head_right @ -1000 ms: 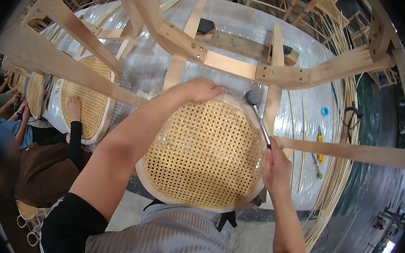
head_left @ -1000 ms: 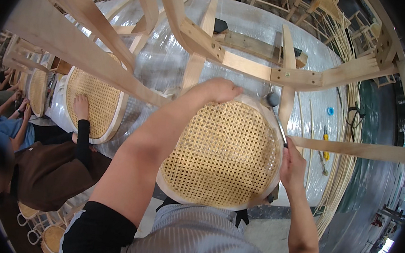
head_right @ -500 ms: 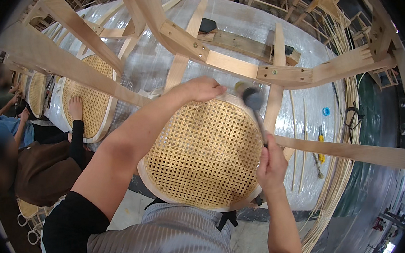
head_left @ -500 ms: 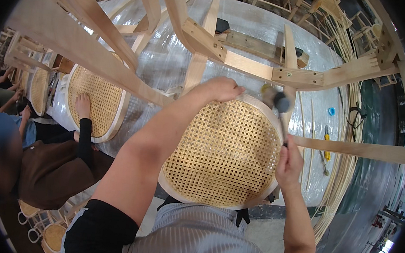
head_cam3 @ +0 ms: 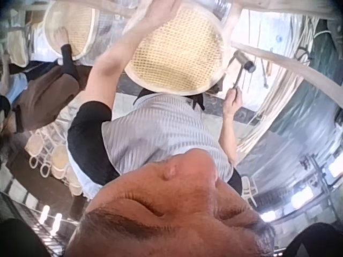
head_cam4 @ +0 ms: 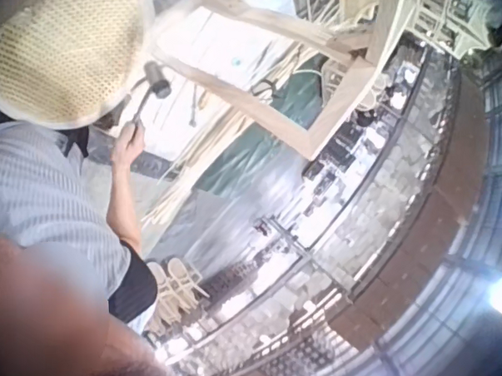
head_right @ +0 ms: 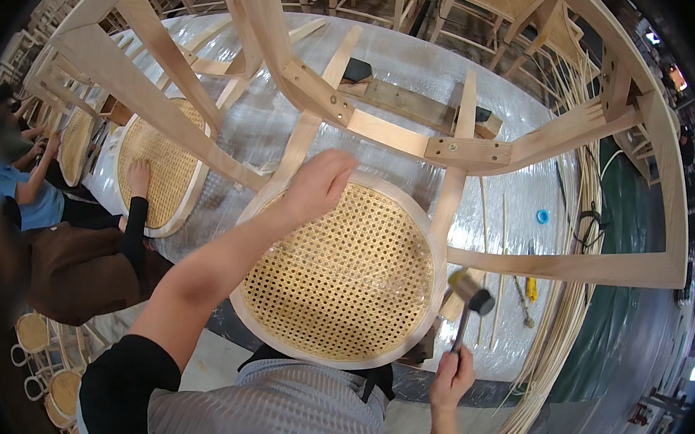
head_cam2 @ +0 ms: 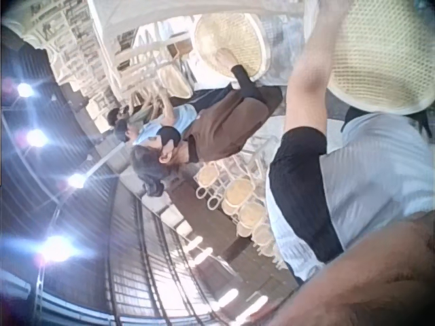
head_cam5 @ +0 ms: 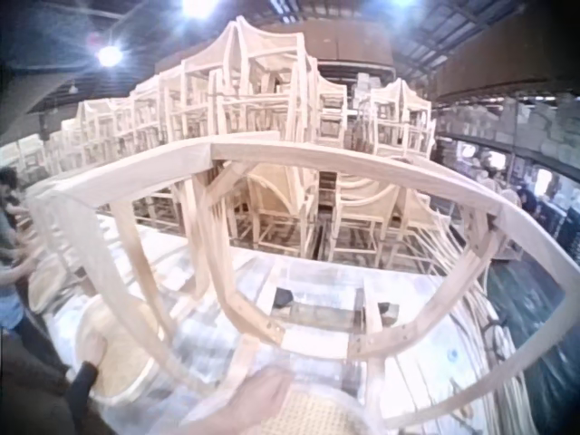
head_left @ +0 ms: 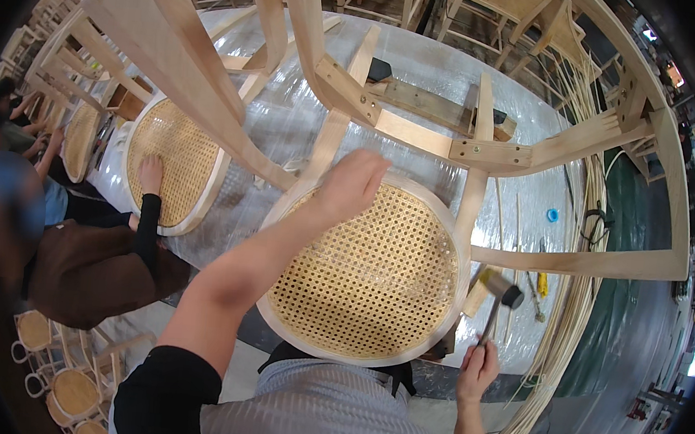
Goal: The person uses a rubber mallet and a metal chisel to tap and secure the woven cane seat into the wooden chair frame. They repeatedly strike the chisel along the perimeter to embed the cane, then trim excess material with a utility knife.
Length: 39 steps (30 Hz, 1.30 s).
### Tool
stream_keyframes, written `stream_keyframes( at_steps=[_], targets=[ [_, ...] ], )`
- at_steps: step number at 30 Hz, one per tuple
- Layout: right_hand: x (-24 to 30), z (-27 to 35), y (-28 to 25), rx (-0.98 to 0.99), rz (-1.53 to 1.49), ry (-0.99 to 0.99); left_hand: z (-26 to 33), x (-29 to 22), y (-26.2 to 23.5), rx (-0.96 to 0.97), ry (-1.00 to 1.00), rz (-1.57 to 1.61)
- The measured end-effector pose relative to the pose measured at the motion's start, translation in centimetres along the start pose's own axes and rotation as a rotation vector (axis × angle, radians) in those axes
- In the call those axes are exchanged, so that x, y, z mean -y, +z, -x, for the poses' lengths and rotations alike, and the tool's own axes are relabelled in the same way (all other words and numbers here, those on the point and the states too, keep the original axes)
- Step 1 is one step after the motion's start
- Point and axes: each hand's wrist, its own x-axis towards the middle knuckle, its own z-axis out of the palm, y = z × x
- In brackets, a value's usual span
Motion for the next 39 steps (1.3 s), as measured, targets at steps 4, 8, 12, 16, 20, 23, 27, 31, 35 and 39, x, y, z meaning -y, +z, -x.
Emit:
stream_keyframes(
  at_steps=[4, 8, 12, 16, 20, 23, 27, 31, 35, 39],
  targets=[
    [-4.3, 3.0, -4.7, -0.061, -0.105, 0.242, 9.7, -8.3, 0.1, -0.077, 0.050, 0.019],
    [-10.0, -0.2, -9.6, -0.010, -0.048, 0.290, 19.3, -17.8, 4.1, 0.009, -0.135, 0.111],
    [-13.9, -6.7, -13.5, 0.171, 0.070, 0.321, 22.7, -25.2, 10.4, 0.132, -0.364, 0.306],
    [-16.7, -11.3, -14.4, 0.297, 0.113, 0.244, 20.6, -28.4, 15.0, 0.099, -0.421, 0.301],
    [-19.8, -12.8, -15.3, 0.239, 0.198, 0.020, 15.2, -27.3, 16.3, 0.049, -0.438, 0.117],
    [-20.5, -12.7, -14.1, 0.292, 0.115, 0.093, 12.4, -23.5, 14.7, -0.044, -0.429, -0.171],
    [-21.1, -12.8, -14.2, 0.274, 0.093, 0.064, 6.3, -19.5, 11.7, 0.077, -0.570, -0.495],
    [-21.0, -12.9, -15.1, 0.262, 0.130, 0.036, 0.9, -17.2, 10.9, 0.326, -0.660, -0.660],
    [-19.3, -12.3, -14.7, 0.293, 0.112, 0.228, 1.0, -15.6, 11.4, 0.463, -0.687, -0.745],
    [-19.4, -12.3, -14.8, 0.282, 0.119, 0.214, 1.0, -15.6, 12.0, 0.484, -0.686, -0.770]
  ],
)
